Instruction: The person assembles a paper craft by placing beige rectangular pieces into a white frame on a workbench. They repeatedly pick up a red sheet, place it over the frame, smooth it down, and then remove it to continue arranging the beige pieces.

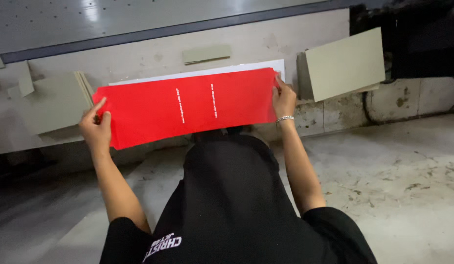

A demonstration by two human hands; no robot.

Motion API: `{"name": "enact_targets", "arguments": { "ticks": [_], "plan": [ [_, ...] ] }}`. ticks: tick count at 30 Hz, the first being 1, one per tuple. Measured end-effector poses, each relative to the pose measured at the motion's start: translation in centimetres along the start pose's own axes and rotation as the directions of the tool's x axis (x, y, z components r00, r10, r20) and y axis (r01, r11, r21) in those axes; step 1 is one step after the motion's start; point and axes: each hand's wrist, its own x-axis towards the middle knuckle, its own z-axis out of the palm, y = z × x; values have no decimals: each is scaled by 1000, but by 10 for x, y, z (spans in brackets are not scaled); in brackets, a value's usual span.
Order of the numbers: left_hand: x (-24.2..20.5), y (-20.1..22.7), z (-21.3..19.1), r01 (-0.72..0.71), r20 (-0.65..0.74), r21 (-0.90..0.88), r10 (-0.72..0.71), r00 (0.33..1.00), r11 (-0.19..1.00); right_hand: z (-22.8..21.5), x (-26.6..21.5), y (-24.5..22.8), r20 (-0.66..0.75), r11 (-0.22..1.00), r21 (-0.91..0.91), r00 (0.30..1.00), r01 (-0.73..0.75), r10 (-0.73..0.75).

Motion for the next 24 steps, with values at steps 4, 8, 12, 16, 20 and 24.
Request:
{"name": "enact_targets", "arguments": {
  "ticks": [4, 8, 12, 16, 20, 24],
  "plan": [
    [-7, 13, 9, 58, -23, -2, -58, 998, 998, 28, 7, 53, 50, 996, -58, 996, -68, 71],
    [-2, 15, 12, 48, -24, -13, -48, 999, 999, 27, 9, 43, 31, 991, -105, 996, -83, 87],
    [2, 11, 16, 17, -34, 10, -17, 999, 1000, 35, 12, 52, 49, 954, -242, 980, -177, 194],
    [1, 7, 17, 4, -27, 22, -3, 1000, 1000, 0, 16, 2, 61, 952, -175, 962, -251, 265],
    [-2, 13, 16, 17, -37, 45, -15, 999, 999, 1, 15, 11, 105, 945, -239, 962, -221, 252],
    [-2, 15, 19, 70, 4, 3, -70, 998, 998, 14, 16, 28, 123, 951, -170, 952, -257, 279]
  ]
}}
